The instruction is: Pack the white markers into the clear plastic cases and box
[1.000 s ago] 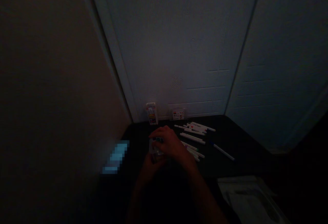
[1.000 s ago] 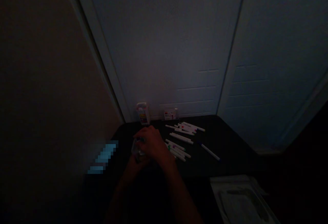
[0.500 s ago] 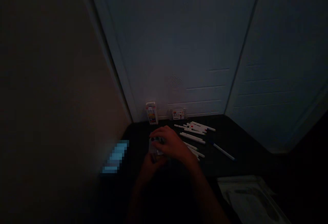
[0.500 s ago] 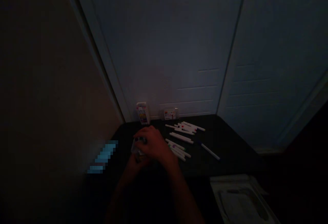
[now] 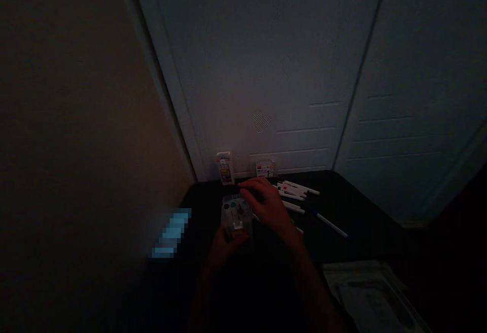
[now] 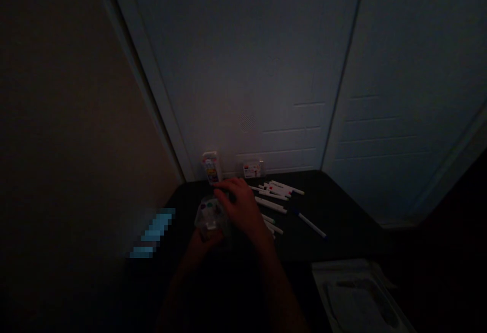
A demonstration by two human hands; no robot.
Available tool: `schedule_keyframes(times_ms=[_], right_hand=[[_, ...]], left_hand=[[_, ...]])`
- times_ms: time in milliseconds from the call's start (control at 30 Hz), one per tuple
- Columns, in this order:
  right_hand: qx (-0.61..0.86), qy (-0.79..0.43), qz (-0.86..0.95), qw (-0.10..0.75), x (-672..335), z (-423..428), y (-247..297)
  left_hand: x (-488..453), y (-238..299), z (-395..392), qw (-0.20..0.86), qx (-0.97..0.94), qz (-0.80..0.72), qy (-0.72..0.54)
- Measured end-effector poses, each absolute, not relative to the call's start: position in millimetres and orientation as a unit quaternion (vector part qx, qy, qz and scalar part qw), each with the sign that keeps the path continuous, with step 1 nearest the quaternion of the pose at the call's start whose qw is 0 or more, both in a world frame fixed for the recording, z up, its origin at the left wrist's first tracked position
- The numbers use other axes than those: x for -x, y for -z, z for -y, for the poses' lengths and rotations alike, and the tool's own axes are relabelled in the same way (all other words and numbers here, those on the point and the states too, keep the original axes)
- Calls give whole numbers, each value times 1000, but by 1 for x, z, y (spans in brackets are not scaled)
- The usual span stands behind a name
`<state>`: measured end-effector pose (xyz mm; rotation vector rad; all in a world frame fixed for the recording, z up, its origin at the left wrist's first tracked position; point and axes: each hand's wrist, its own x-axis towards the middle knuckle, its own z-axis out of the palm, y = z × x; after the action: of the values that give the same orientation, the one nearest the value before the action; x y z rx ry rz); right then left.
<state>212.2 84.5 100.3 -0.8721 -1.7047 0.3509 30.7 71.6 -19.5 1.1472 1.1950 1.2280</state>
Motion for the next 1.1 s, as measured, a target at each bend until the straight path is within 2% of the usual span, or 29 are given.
schedule_keyframes(times_ms=[133,400,867,1100], right_hand=[[462,-142,679,552,-237,-102,-83],[668,-136,633,368,-287,-131,-36],[764,-127,577,260,-298,-127,-14],[766,-137,579,242,-294,-125,-9]], left_hand=[[-32,16,-70,513,-464,-516,-506],[-30,16,-71,510,-466,-522,-501],[-29,16,-70,512,-460,-526,-499],[-29,18,-70,522,-458,-520,-497]])
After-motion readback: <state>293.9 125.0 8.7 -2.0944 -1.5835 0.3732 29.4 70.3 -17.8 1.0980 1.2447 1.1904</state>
